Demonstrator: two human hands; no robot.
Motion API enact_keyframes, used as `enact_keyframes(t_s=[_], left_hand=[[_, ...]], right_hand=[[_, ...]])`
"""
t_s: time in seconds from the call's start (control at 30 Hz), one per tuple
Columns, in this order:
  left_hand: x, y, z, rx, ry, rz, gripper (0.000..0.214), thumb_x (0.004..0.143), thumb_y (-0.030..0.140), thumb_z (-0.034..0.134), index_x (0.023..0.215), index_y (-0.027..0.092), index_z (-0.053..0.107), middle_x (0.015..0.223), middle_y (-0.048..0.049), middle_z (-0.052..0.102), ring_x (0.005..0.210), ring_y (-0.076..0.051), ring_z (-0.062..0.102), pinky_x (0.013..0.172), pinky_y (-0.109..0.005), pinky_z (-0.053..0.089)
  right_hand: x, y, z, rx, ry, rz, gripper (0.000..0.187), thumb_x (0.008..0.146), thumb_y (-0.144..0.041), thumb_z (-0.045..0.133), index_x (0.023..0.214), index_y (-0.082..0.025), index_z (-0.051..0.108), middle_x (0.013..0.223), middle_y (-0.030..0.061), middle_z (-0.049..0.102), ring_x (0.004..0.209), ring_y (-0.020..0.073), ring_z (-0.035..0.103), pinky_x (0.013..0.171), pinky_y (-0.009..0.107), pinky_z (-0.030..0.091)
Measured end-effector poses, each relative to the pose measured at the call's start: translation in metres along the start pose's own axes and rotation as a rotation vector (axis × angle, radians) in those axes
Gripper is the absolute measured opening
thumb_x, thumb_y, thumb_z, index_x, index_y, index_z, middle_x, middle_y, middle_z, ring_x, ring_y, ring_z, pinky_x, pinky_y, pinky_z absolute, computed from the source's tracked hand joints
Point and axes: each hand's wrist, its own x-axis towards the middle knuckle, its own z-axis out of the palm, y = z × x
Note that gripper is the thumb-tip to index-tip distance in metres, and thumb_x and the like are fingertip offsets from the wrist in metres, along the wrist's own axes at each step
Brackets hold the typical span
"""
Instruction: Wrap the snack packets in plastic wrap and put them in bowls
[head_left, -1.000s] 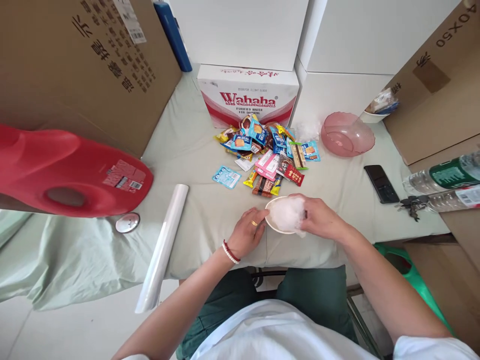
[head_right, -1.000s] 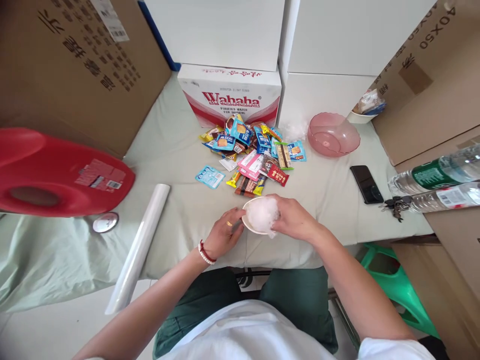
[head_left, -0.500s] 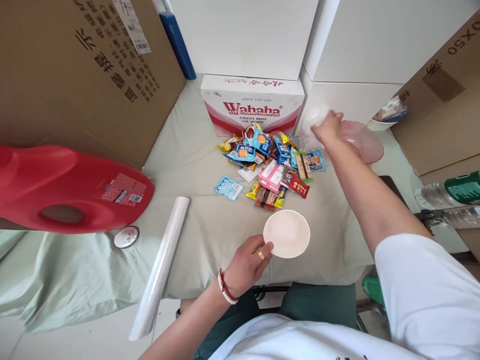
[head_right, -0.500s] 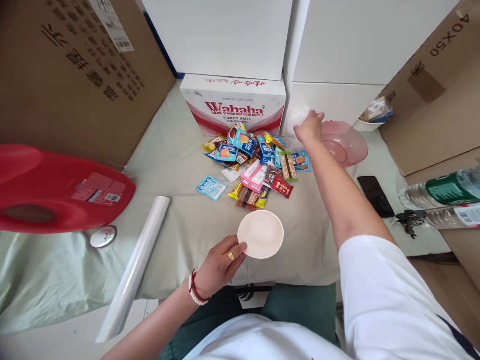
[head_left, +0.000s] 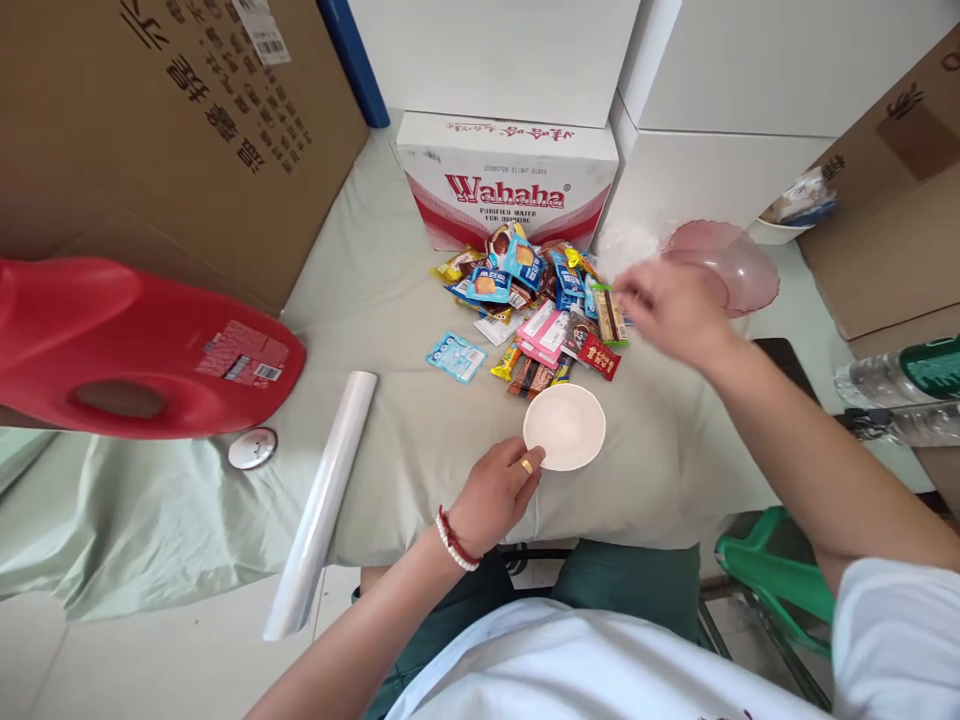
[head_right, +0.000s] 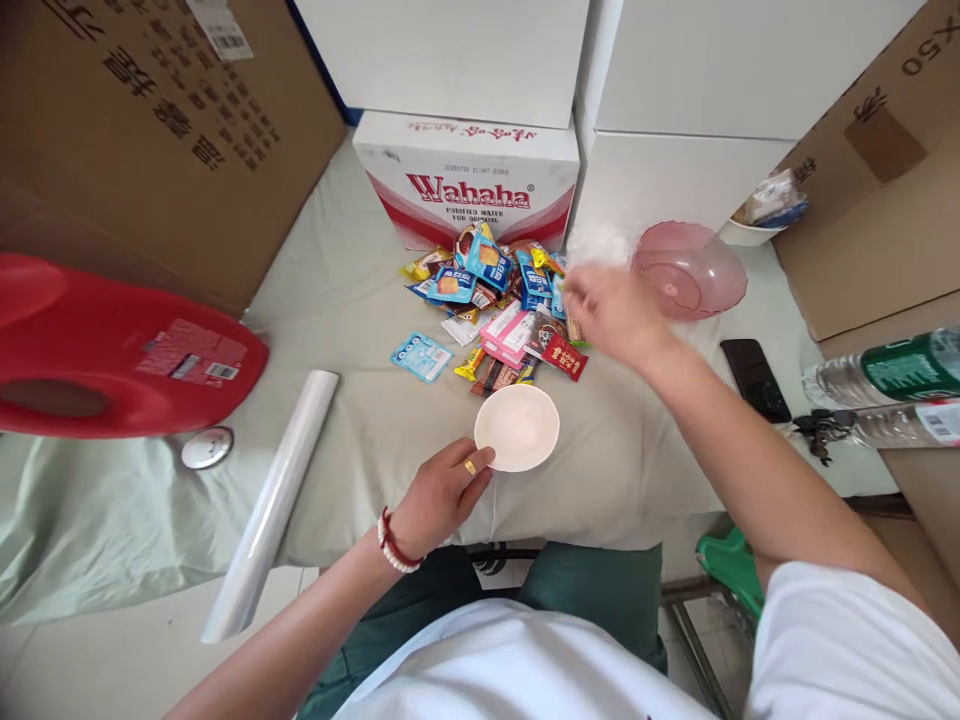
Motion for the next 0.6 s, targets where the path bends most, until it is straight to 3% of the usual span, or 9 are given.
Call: enact_keyframes(t_s=[0.07,0.13,0.23,0.3,0.37,0.43,0.53,0.6], left_hand=[[0.004,0.007,0.005,0.001,-0.004,0.024,0.019,0.104,0.021,0.045,0.109,0.022,0.063,0.088,-0.0050,0.066,0.072,-0.017,0.062,0.064,-0.027,0.050],[0.007,0.014,0.009,-0.013,-0.007,0.039,0.019,0.104,0.021,0.045,0.110,0.022,0.063,0.089,-0.0053,0.066,0.073,-0.017,0.063,0.065,-0.028,0.051],[0.005,0.021,0.012,-0.064,-0.010,0.022,0.015,0.102,0.020,0.049,0.107,0.022,0.064,0.088,-0.0051,0.067,0.072,-0.017,0.065,0.064,-0.028,0.052],[0.001,0.021,0.011,-0.112,0.011,-0.025,0.013,0.101,0.019,0.052,0.106,0.023,0.064,0.087,-0.0040,0.068,0.071,-0.016,0.066,0.065,-0.027,0.054],[-0.003,0.018,0.007,-0.150,0.054,-0.096,0.012,0.100,0.019,0.053,0.106,0.022,0.064,0.086,-0.0022,0.068,0.071,-0.014,0.068,0.067,-0.025,0.055],[-0.006,0.015,0.003,-0.167,0.101,-0.156,0.010,0.100,0.020,0.055,0.105,0.021,0.064,0.084,-0.0003,0.067,0.071,-0.013,0.068,0.069,-0.024,0.055],[-0.005,0.012,0.000,-0.190,0.134,-0.174,0.009,0.099,0.020,0.056,0.103,0.020,0.064,0.082,0.0009,0.066,0.069,-0.011,0.068,0.069,-0.022,0.055],[-0.004,0.013,-0.001,-0.210,0.122,-0.157,0.009,0.099,0.018,0.057,0.103,0.020,0.065,0.082,0.0010,0.066,0.069,-0.010,0.068,0.068,-0.021,0.054]], right_hand=[[-0.044,-0.050,0.011,-0.054,-0.384,-0.155,0.027,0.094,-0.022,0.069,0.120,-0.019,0.073,0.121,0.0107,0.074,0.110,0.0281,0.072,0.093,0.038,0.056],[-0.076,-0.088,0.032,-0.186,-0.627,-0.178,0.036,0.090,-0.016,0.070,0.125,-0.018,0.072,0.123,0.0144,0.073,0.102,0.0285,0.074,0.085,0.036,0.057],[-0.097,-0.113,0.054,-0.295,-0.772,-0.214,0.026,0.097,-0.011,0.056,0.115,-0.014,0.075,0.114,0.0173,0.075,0.099,0.0273,0.075,0.079,0.033,0.054],[-0.099,-0.108,0.048,-0.249,-0.776,-0.278,0.024,0.098,-0.011,0.053,0.105,-0.015,0.076,0.104,0.0145,0.076,0.091,0.0245,0.074,0.074,0.031,0.051],[-0.092,-0.090,0.027,-0.092,-0.661,-0.341,0.017,0.097,-0.015,0.057,0.099,-0.017,0.075,0.099,0.0101,0.075,0.084,0.0205,0.070,0.071,0.028,0.049],[-0.072,-0.059,0.000,0.088,-0.380,-0.336,0.014,0.098,-0.021,0.059,0.095,-0.019,0.072,0.094,0.0062,0.072,0.081,0.0178,0.066,0.073,0.027,0.047],[-0.013,0.002,-0.021,0.121,0.210,-0.082,0.021,0.103,-0.026,0.051,0.094,-0.020,0.069,0.090,0.0052,0.068,0.084,0.0200,0.062,0.080,0.030,0.048],[0.038,0.044,-0.012,0.054,0.455,0.106,0.024,0.105,-0.026,0.048,0.097,-0.020,0.070,0.092,0.0064,0.068,0.090,0.0219,0.064,0.086,0.033,0.050]])
